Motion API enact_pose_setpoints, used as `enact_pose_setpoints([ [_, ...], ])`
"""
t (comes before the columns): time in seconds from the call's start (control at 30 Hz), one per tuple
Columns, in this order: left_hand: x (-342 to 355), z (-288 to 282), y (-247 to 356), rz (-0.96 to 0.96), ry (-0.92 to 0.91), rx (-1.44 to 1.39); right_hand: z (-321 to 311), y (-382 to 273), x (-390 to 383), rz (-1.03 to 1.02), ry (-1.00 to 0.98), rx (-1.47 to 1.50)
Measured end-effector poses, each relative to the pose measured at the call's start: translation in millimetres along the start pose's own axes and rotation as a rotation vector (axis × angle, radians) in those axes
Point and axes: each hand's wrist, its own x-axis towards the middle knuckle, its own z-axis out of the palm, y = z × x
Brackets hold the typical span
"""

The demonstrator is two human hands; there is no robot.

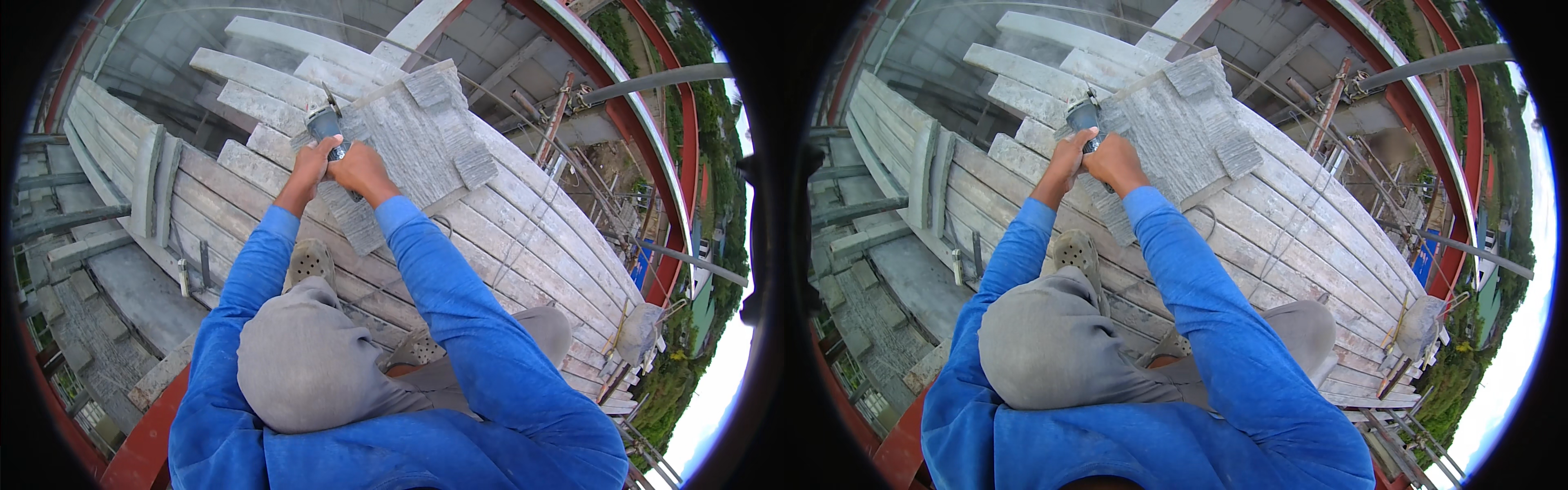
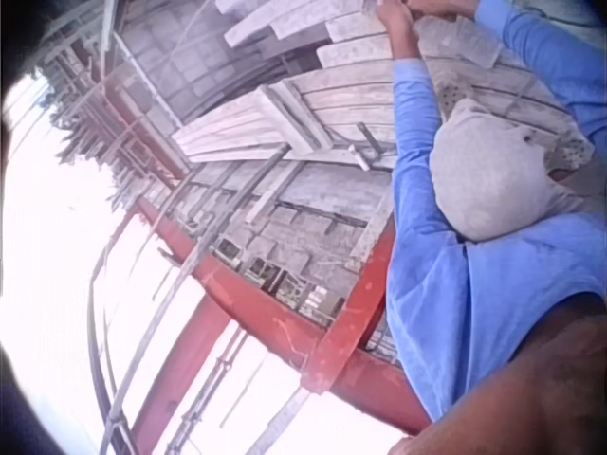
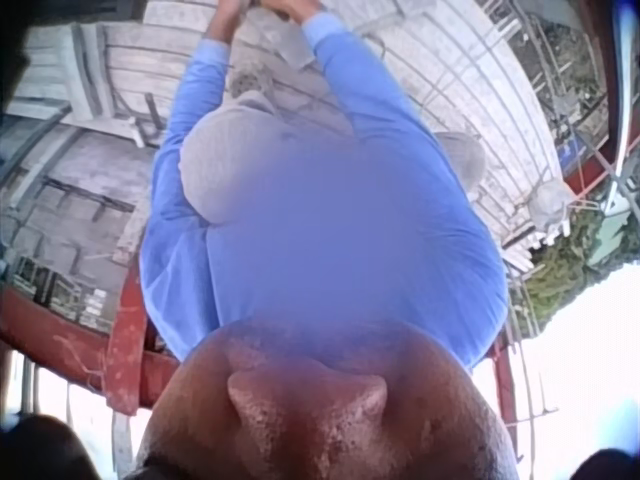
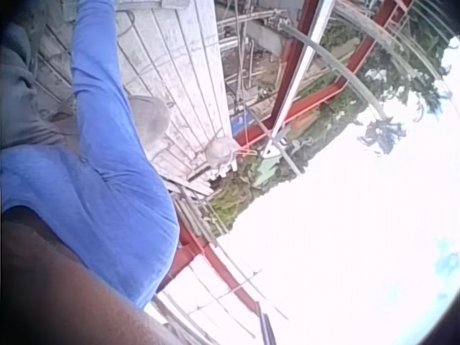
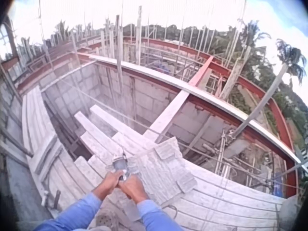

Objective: The person measures a rectangular tile with a tape measure and pencil, then uses an angle grinder to cut the tile along the marked line. The person handles the tile pieces and repositions them on the wooden scaffolding platform.

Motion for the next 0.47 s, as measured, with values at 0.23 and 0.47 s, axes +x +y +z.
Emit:
enact_pose_setpoints([
  [0.23,7.4,-5.5,-2.2,0.000,-0.032,-0.011,-0.1,-2.0,3.2,-0.003,-0.004,-0.025],
  [0.47,-3.1,4.2,-13.5,0.027,-0.004,-0.042,-6.2,3.5,-16.2,0.010,0.001,-0.009],
])
